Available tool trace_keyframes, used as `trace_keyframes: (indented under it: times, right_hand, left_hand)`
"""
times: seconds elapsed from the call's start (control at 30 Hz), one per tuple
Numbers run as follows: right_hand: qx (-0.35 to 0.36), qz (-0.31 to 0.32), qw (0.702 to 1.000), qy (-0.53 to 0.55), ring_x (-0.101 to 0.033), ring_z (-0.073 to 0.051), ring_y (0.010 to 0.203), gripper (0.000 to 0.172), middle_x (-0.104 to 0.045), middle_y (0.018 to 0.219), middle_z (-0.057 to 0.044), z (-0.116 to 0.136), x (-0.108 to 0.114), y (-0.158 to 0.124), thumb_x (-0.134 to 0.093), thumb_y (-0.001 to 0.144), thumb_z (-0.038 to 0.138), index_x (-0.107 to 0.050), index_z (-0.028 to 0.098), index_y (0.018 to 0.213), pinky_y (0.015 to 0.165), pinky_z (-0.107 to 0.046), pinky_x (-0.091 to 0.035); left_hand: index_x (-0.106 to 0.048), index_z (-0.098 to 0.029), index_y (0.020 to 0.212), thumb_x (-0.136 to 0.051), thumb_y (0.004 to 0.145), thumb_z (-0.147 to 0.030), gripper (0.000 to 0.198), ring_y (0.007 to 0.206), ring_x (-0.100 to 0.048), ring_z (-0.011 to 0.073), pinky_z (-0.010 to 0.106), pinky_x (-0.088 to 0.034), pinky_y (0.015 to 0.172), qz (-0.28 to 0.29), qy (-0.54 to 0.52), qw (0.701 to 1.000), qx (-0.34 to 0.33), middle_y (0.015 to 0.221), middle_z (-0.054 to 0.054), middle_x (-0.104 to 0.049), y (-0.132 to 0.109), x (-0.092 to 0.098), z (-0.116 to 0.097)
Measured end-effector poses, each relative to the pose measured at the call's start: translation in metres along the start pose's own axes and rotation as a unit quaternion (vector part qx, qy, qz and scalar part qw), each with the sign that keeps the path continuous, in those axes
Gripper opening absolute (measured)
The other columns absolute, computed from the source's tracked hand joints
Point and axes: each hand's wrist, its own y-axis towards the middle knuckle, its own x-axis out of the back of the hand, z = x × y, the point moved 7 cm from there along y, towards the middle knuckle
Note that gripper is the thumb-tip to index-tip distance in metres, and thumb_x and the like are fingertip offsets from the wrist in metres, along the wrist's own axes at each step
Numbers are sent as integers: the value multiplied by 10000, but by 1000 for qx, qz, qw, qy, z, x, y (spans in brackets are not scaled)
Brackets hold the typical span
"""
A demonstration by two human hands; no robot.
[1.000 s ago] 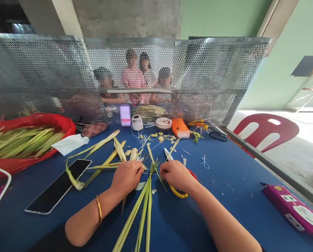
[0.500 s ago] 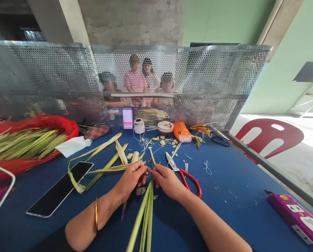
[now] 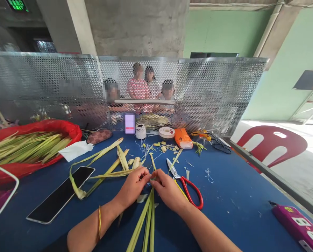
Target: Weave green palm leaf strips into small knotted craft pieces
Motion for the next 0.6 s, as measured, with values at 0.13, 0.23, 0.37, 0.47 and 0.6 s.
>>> trace_keyframes:
  times: [0.13,0.23,0.37,0.47,0.6]
  right_hand:
    - [11,-21,999,26,-370,-125,598,279,-403,628,53,3,2,1,-495,890,408,-453,210,698,547,-247,-301]
    - [4,-59,992,110,-409,-134,626,327,-429,651,42,8,9,-1,-512,875,489,-453,216,704,581,-250,-354]
    - [30,-85,982,164,-457,-145,637,355,-478,638,32,23,18,-4,-548,859,531,-482,220,703,663,-275,-399]
    - [39,-95,980,170,-490,-158,631,359,-508,618,27,30,21,-7,-536,865,551,-495,225,720,698,-299,-411]
    - [45,-98,983,151,-526,-172,656,349,-554,649,12,33,21,-8,-540,866,545,-510,223,734,714,-317,-419]
  left_hand:
    - [-552,-189,743,-569,797,-335,157,788,-562,172,307,-437,751,-18,-83,996,10,806,23,-589,-3,-5,2]
    - [-565,-184,947,-752,642,-366,402,781,-608,177,314,-482,716,33,-224,966,123,858,24,-616,-9,-20,13]
    - [-618,-143,868,-751,620,-370,361,638,-623,144,301,-509,661,114,-363,893,239,732,9,-611,-22,-39,11]
    - [-598,-154,788,-704,651,-316,237,547,-611,116,270,-500,608,71,-380,888,249,709,-1,-630,-23,-30,5]
    - [-593,-167,783,-660,681,-278,165,437,-491,65,181,-364,443,23,-397,878,265,586,-39,-570,-22,-17,3]
